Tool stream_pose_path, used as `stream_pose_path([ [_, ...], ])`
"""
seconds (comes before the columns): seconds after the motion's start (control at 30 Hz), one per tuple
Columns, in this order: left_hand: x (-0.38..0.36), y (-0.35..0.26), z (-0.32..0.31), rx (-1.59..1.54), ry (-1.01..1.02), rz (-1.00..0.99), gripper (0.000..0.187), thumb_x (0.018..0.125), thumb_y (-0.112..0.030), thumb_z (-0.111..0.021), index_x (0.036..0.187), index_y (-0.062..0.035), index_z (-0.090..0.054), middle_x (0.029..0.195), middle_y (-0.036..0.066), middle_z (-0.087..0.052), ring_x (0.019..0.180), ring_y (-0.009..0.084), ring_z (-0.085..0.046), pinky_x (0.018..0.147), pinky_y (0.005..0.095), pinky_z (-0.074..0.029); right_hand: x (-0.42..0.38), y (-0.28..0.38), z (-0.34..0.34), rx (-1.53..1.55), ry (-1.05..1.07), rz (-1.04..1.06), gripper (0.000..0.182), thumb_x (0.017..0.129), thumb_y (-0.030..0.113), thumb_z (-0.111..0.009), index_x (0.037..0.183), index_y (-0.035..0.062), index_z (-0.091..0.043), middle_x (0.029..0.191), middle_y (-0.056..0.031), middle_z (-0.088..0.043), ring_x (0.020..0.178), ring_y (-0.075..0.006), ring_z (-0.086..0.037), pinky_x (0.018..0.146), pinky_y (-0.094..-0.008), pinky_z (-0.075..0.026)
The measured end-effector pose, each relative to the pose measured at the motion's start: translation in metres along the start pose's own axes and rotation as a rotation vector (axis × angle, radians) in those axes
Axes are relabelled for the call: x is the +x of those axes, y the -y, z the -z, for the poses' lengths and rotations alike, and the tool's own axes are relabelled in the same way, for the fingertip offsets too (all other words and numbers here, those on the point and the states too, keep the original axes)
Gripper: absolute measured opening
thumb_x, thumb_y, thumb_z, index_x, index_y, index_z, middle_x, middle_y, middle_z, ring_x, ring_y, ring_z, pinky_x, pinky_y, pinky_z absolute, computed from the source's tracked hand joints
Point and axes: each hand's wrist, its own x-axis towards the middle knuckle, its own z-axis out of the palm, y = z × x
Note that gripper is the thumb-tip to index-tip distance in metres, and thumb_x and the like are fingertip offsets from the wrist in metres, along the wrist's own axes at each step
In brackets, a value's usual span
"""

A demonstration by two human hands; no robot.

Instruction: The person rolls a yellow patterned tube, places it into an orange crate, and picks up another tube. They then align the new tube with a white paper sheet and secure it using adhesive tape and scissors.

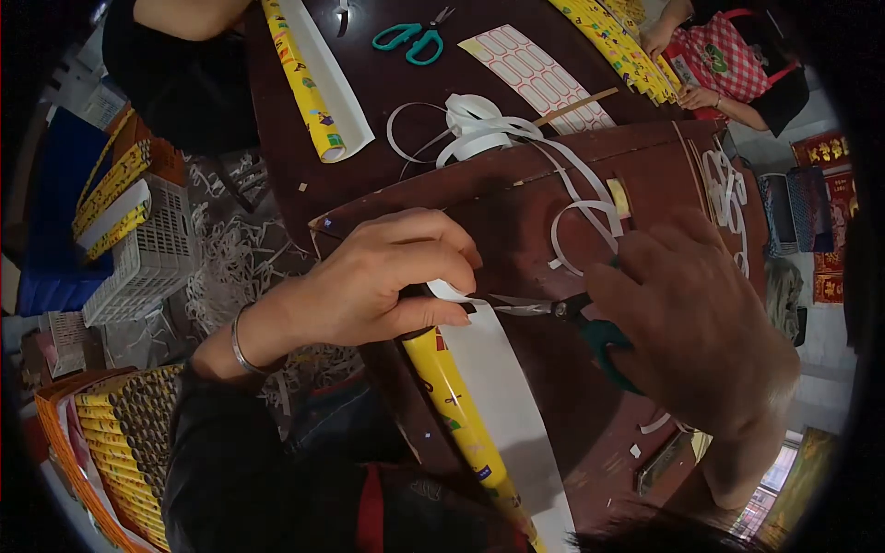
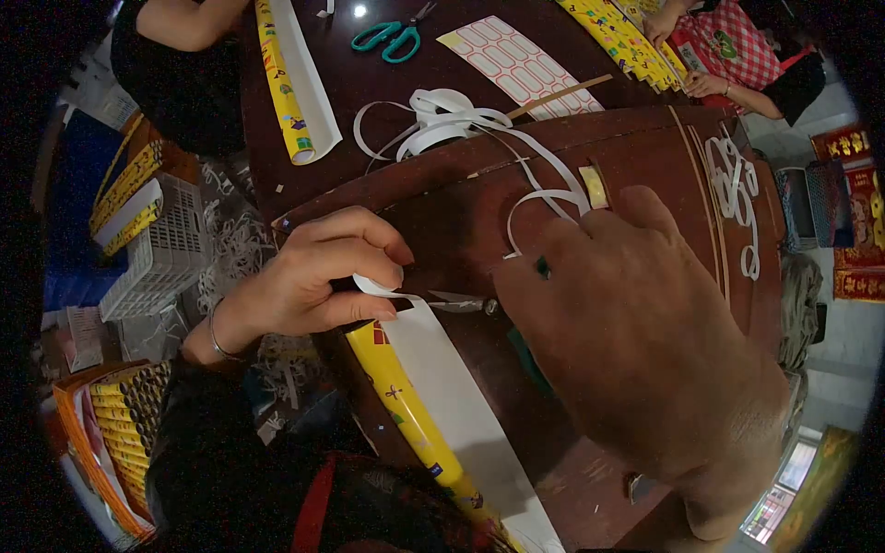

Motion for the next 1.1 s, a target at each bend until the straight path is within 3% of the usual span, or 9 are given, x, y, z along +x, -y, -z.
stream_pose_path([
  [0.3, -0.003, 0.005, 0.000, -0.015, -0.014, -0.035, 0.021, 0.080, -0.018, -0.077, 0.090, -0.0053, -0.063, 0.100, 0.010, -0.061, 0.084, 0.0216, -0.062, 0.071, 0.0312, -0.051, -0.005, 0.001, 0.008, -0.124, -0.088, -0.029, 0.037, 0.061, 0.013, -0.079, 0.095, 0.0089, -0.065, 0.083, -0.0079, -0.055, 0.082, -0.0274, -0.058, 0.092, -0.0461, -0.044],
  [0.47, -0.003, 0.007, -0.001, -0.023, -0.027, -0.059, 0.021, 0.080, -0.018, -0.077, 0.089, -0.0057, -0.063, 0.100, 0.010, -0.061, 0.084, 0.0220, -0.062, 0.071, 0.0312, -0.051, 0.003, 0.006, 0.010, -0.085, 0.028, -0.036, 0.032, 0.063, 0.015, -0.079, 0.091, 0.0092, -0.065, 0.081, -0.0086, -0.056, 0.079, -0.0276, -0.059, 0.092, -0.0464, -0.043],
  [0.6, -0.003, 0.007, -0.001, -0.008, -0.020, -0.064, 0.021, 0.080, -0.019, -0.077, 0.090, -0.0059, -0.063, 0.100, 0.011, -0.062, 0.084, 0.0220, -0.062, 0.070, 0.0314, -0.051, 0.006, 0.008, 0.005, -0.067, -0.012, -0.026, 0.030, 0.063, 0.015, -0.079, 0.089, 0.0091, -0.064, 0.082, -0.0084, -0.056, 0.079, -0.0280, -0.058, 0.091, -0.0462, -0.043],
  [0.7, -0.003, 0.006, 0.000, 0.005, -0.017, -0.064, 0.022, 0.080, -0.019, -0.077, 0.090, -0.0059, -0.063, 0.100, 0.011, -0.062, 0.084, 0.0222, -0.062, 0.071, 0.0315, -0.051, 0.008, 0.011, 0.008, -0.036, 0.079, -0.015, 0.030, 0.064, 0.015, -0.078, 0.089, 0.0090, -0.064, 0.083, -0.0081, -0.054, 0.080, -0.0285, -0.058, 0.090, -0.0457, -0.043],
  [0.8, -0.003, 0.008, -0.001, -0.008, -0.028, -0.071, 0.022, 0.079, -0.019, -0.077, 0.090, -0.0059, -0.063, 0.100, 0.011, -0.062, 0.085, 0.0224, -0.063, 0.070, 0.0316, -0.051, 0.010, 0.010, 0.005, -0.065, 0.013, 0.017, 0.030, 0.065, 0.015, -0.077, 0.091, 0.0091, -0.064, 0.084, -0.0077, -0.052, 0.082, -0.0286, -0.057, 0.089, -0.0453, -0.043],
  [1.1, -0.004, 0.007, 0.000, -0.002, -0.008, -0.072, 0.022, 0.080, -0.020, -0.077, 0.090, -0.0059, -0.063, 0.101, 0.010, -0.062, 0.085, 0.0227, -0.063, 0.070, 0.0325, -0.052, 0.015, 0.013, 0.008, -0.070, 0.117, 0.018, 0.032, 0.067, 0.013, -0.076, 0.096, 0.0089, -0.064, 0.086, -0.0077, -0.053, 0.084, -0.0271, -0.057, 0.091, -0.0440, -0.042],
])
